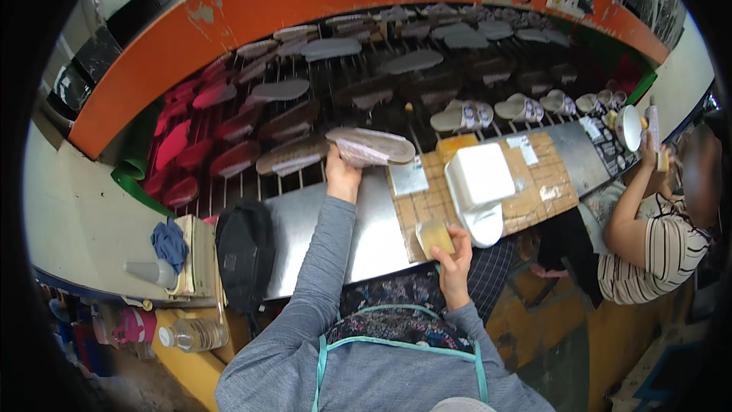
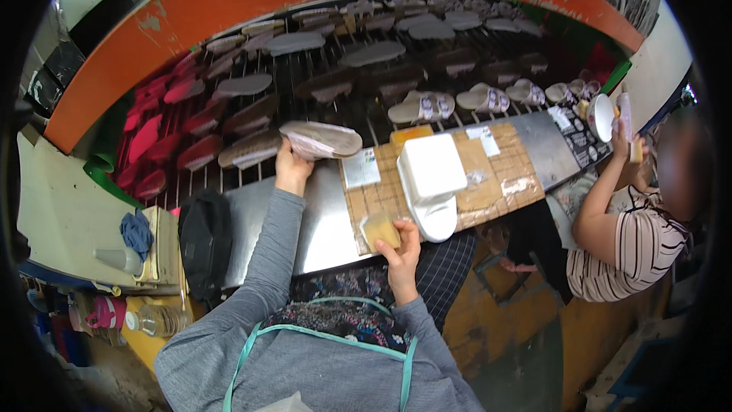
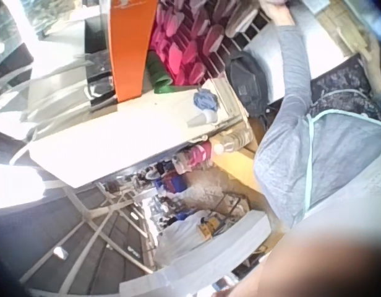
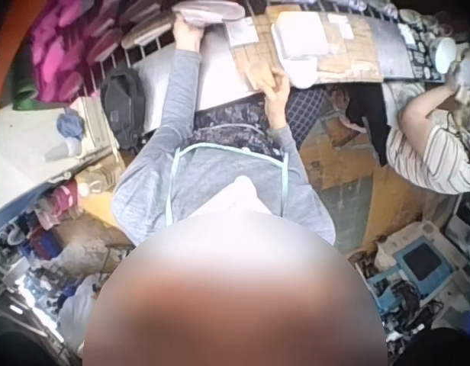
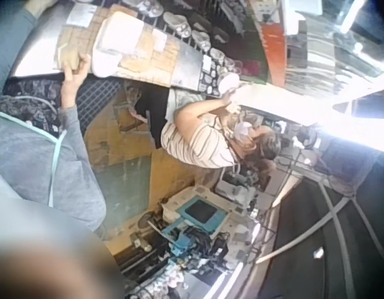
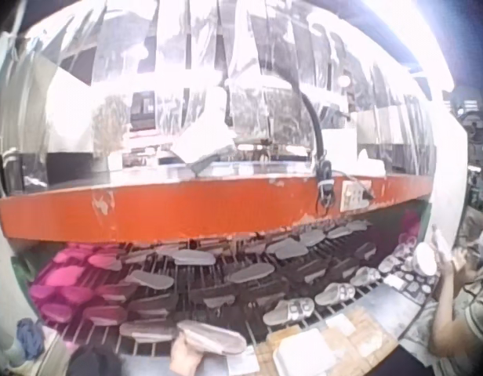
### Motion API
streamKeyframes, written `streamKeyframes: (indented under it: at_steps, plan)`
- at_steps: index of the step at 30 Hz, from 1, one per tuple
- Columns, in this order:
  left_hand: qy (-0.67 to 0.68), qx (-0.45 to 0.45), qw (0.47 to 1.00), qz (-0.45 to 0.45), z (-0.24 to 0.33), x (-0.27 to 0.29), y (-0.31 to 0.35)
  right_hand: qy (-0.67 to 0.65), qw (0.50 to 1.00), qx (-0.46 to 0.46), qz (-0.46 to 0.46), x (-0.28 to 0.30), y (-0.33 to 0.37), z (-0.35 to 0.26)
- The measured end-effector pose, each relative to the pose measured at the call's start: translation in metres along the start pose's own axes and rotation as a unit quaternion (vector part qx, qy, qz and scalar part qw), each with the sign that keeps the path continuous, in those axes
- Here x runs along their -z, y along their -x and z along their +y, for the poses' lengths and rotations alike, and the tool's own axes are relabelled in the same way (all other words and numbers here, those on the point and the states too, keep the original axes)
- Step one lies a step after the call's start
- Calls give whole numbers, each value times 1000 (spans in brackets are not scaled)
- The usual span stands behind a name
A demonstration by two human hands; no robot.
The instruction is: The person repeatedly picks up shoe insoles from a rack and sands their surfaces with a sanding block. After sanding each insole, the person returns it to the rack and selects another. The process is repeated for multiple insoles.
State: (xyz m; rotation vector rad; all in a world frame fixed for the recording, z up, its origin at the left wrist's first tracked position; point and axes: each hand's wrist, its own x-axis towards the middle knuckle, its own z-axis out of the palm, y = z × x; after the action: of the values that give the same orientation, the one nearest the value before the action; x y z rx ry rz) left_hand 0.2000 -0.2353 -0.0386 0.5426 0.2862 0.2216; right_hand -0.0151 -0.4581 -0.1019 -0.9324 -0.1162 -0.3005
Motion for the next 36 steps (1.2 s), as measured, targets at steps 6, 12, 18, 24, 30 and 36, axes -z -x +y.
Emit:
streamKeyframes:
  at_steps: [6, 12, 18, 24, 30, 36]
  plan:
    - [-12, -24, 998, 58, -37, -24, -61, -63, 998, -27, 5, 18, -6, 6]
    - [-30, -111, 981, 159, -49, -38, -41, -106, 994, -37, -3, 23, -7, 7]
    - [-455, -210, 823, -270, -121, -101, -16, -119, 991, -52, -23, 28, -6, 5]
    - [-528, 157, 756, -354, -178, -158, -58, 15, 999, 31, -5, 35, 16, -17]
    - [-236, 193, 871, -384, -142, -153, -38, 445, 814, 331, 174, 79, 17, -53]
    - [-231, -46, 860, -454, -45, -67, 98, 524, 773, 326, 147, 97, 15, -50]
